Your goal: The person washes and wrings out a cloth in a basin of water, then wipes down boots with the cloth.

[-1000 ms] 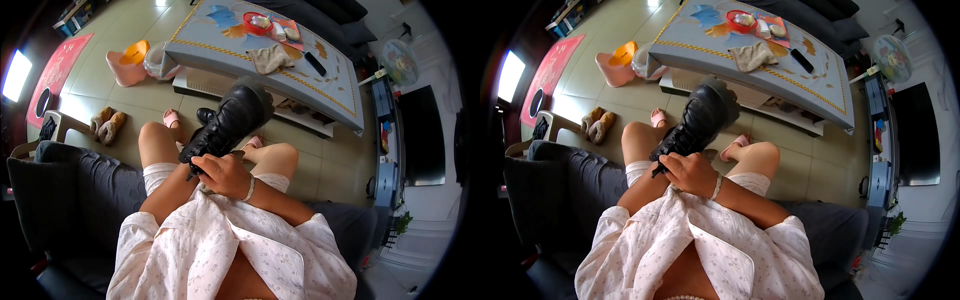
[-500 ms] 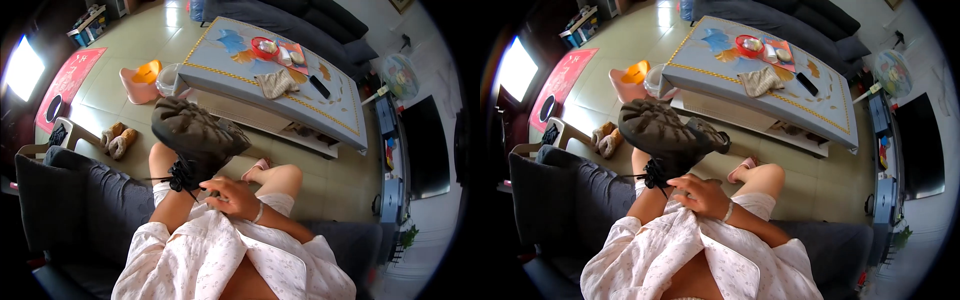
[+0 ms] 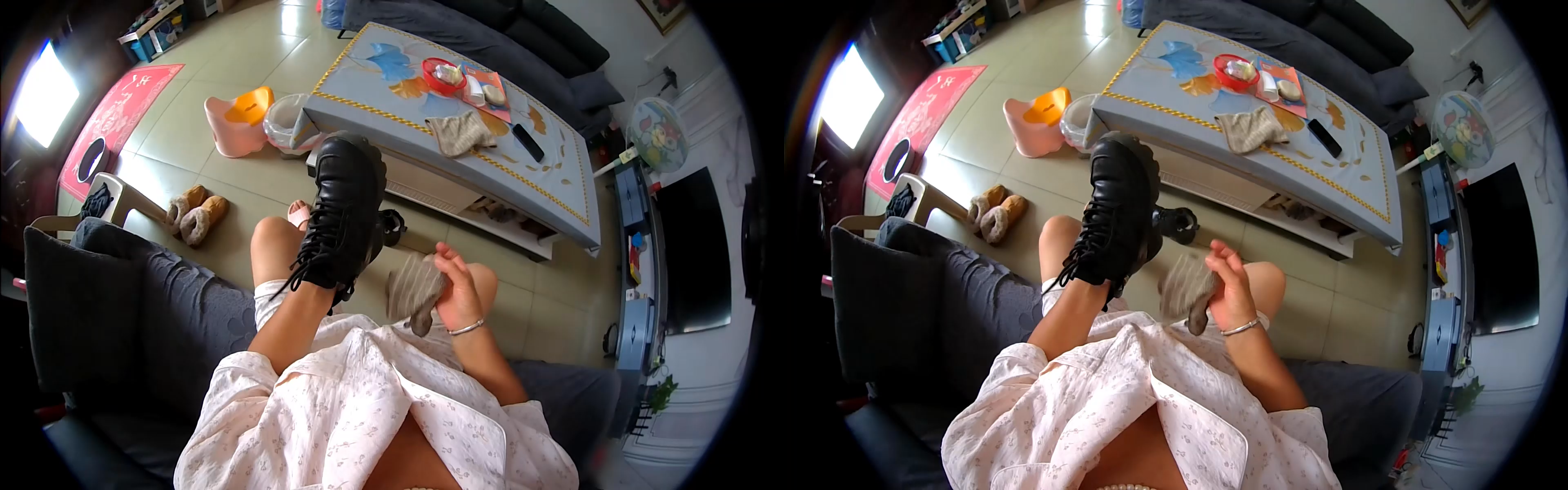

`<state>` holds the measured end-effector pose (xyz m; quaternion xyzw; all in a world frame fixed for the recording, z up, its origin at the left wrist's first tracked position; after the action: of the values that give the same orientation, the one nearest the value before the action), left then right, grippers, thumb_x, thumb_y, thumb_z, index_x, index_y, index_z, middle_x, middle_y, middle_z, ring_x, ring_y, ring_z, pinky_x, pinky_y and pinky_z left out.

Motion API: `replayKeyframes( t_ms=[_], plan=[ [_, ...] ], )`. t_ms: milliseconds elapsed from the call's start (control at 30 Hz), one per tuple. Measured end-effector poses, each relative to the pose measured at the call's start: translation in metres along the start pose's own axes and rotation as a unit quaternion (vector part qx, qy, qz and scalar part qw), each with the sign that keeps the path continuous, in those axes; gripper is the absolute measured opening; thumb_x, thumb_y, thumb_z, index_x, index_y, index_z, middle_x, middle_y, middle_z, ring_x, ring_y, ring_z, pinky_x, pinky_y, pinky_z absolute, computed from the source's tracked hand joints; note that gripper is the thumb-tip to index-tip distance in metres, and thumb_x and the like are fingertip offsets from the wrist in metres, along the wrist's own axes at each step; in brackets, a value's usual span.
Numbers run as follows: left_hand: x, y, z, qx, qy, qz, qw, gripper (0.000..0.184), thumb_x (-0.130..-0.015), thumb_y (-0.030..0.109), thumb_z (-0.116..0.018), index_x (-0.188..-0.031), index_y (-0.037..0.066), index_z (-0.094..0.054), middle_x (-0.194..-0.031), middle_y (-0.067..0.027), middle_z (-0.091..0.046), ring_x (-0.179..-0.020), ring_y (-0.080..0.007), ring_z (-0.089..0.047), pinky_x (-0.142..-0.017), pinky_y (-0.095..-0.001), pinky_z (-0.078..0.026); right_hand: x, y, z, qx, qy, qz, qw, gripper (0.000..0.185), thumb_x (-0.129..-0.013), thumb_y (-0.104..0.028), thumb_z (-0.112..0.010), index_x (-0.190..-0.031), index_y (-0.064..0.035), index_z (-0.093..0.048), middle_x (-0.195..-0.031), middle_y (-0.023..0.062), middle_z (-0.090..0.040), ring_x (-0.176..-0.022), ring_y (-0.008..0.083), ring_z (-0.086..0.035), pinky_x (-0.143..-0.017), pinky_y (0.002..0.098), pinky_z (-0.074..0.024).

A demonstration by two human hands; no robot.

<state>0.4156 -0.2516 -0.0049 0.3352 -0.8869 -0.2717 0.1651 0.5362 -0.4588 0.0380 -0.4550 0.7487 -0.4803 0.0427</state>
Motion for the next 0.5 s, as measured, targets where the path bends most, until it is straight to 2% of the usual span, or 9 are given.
replayKeyframes(
  t_ms=[33, 100, 200, 233, 300, 367, 400, 433, 500],
  plan=[
    [0.001, -0.004, -0.002, -0.005, -0.002, 0.006, 1.000, 0.039, -0.094, 0.028, -0.054, -0.120, 0.000, -0.060, -0.104, -0.0063, -0.067, -0.087, -0.0177, -0.065, -0.080, -0.0270, -0.053, 0.006, -0.009, -0.008, 0.001, 0.004, -0.002, 1.000, 0.038, -0.087, -0.009, -0.064, -0.123, -0.0053, -0.052, -0.101, 0.0029, -0.058, -0.099, 0.0145, -0.056, -0.093, 0.0292, -0.0444],
    [0.004, -0.011, -0.007, -0.020, -0.007, 0.017, 1.000, 0.039, -0.094, 0.029, -0.054, -0.120, 0.000, -0.060, -0.104, -0.0064, -0.067, -0.087, -0.0178, -0.065, -0.080, -0.0270, -0.053, 0.012, -0.040, -0.038, 0.023, -0.070, 0.171, 0.982, 0.043, -0.084, -0.002, -0.065, -0.125, -0.0067, -0.051, -0.111, 0.0005, -0.052, -0.102, 0.0115, -0.052, -0.096, 0.0280, -0.0416],
    [0.011, -0.018, -0.017, -0.049, -0.021, 0.032, 0.998, 0.039, -0.094, 0.029, -0.054, -0.120, 0.001, -0.059, -0.104, -0.0066, -0.067, -0.086, -0.0180, -0.065, -0.080, -0.0270, -0.053, 0.018, -0.062, -0.074, 0.139, -0.114, 0.332, 0.926, 0.054, -0.081, 0.007, -0.065, -0.130, -0.0050, -0.045, -0.120, 0.0032, -0.052, -0.112, 0.0141, -0.051, -0.102, 0.0295, -0.0400],
    [0.014, -0.020, -0.019, -0.057, -0.026, 0.036, 0.997, 0.039, -0.094, 0.029, -0.054, -0.120, 0.001, -0.059, -0.104, -0.0066, -0.067, -0.086, -0.0180, -0.065, -0.080, -0.0271, -0.053, 0.019, -0.061, -0.081, 0.186, -0.140, 0.346, 0.909, 0.051, -0.080, 0.007, -0.066, -0.127, -0.0056, -0.051, -0.120, 0.0061, -0.055, -0.117, 0.0165, -0.051, -0.102, 0.0283, -0.0397],
    [0.021, -0.022, -0.027, -0.080, -0.039, 0.038, 0.995, 0.040, -0.094, 0.030, -0.053, -0.121, 0.001, -0.059, -0.104, -0.0067, -0.067, -0.086, -0.0181, -0.065, -0.080, -0.0271, -0.053, 0.012, -0.052, -0.095, 0.457, -0.174, 0.495, 0.718, 0.044, -0.083, 0.002, -0.066, -0.125, -0.0074, -0.057, -0.123, 0.0076, -0.058, -0.117, 0.0179, -0.054, -0.105, 0.0354, -0.0393],
    [0.031, -0.027, -0.038, -0.116, -0.055, 0.036, 0.991, 0.040, -0.095, 0.030, -0.053, -0.121, 0.001, -0.059, -0.104, -0.0068, -0.067, -0.086, -0.0182, -0.065, -0.080, -0.0271, -0.053, -0.003, -0.035, -0.106, 0.673, -0.231, 0.558, 0.427, 0.039, -0.089, -0.009, -0.063, -0.127, -0.0146, -0.061, -0.131, 0.0048, -0.058, -0.121, 0.0199, -0.053, -0.110, 0.0435, -0.0323],
    [0.034, -0.032, -0.043, -0.133, -0.063, 0.034, 0.989, 0.040, -0.095, 0.031, -0.053, -0.121, 0.001, -0.059, -0.104, -0.0068, -0.067, -0.086, -0.0182, -0.065, -0.080, -0.0271, -0.052, -0.016, -0.030, -0.101, 0.687, -0.222, 0.520, 0.456, 0.041, -0.093, -0.018, -0.058, -0.133, -0.0214, -0.058, -0.136, -0.0008, -0.055, -0.121, 0.0191, -0.054, -0.113, 0.0492, -0.0237],
    [0.037, -0.033, -0.046, -0.148, -0.069, 0.031, 0.986, 0.040, -0.095, 0.031, -0.053, -0.121, 0.001, -0.059, -0.104, -0.0069, -0.067, -0.086, -0.0183, -0.065, -0.080, -0.0271, -0.052, -0.026, -0.033, -0.099, 0.696, -0.175, 0.557, 0.418, 0.036, -0.093, -0.020, -0.057, -0.129, -0.0237, -0.061, -0.134, -0.0015, -0.058, -0.121, 0.0168, -0.053, -0.114, 0.0489, -0.0200],
    [0.039, -0.035, -0.049, -0.159, -0.080, 0.028, 0.984, 0.040, -0.095, 0.031, -0.053, -0.121, 0.001, -0.059, -0.104, -0.0070, -0.067, -0.086, -0.0184, -0.064, -0.079, -0.0271, -0.052, -0.046, -0.046, -0.104, 0.700, -0.119, 0.600, 0.370, 0.028, -0.092, -0.018, -0.057, -0.119, -0.0223, -0.065, -0.123, -0.0041, -0.063, -0.116, 0.0154, -0.055, -0.112, 0.0459, -0.0251]
  ],
)
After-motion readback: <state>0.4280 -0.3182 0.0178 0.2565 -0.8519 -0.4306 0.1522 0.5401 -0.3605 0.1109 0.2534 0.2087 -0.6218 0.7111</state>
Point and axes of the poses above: each hand's wrist, its own x-axis away from the middle knuckle, its own z-axis out of the back of the hand, y = z × x, the point moved 2 cm from there along -x, towards the middle knuckle
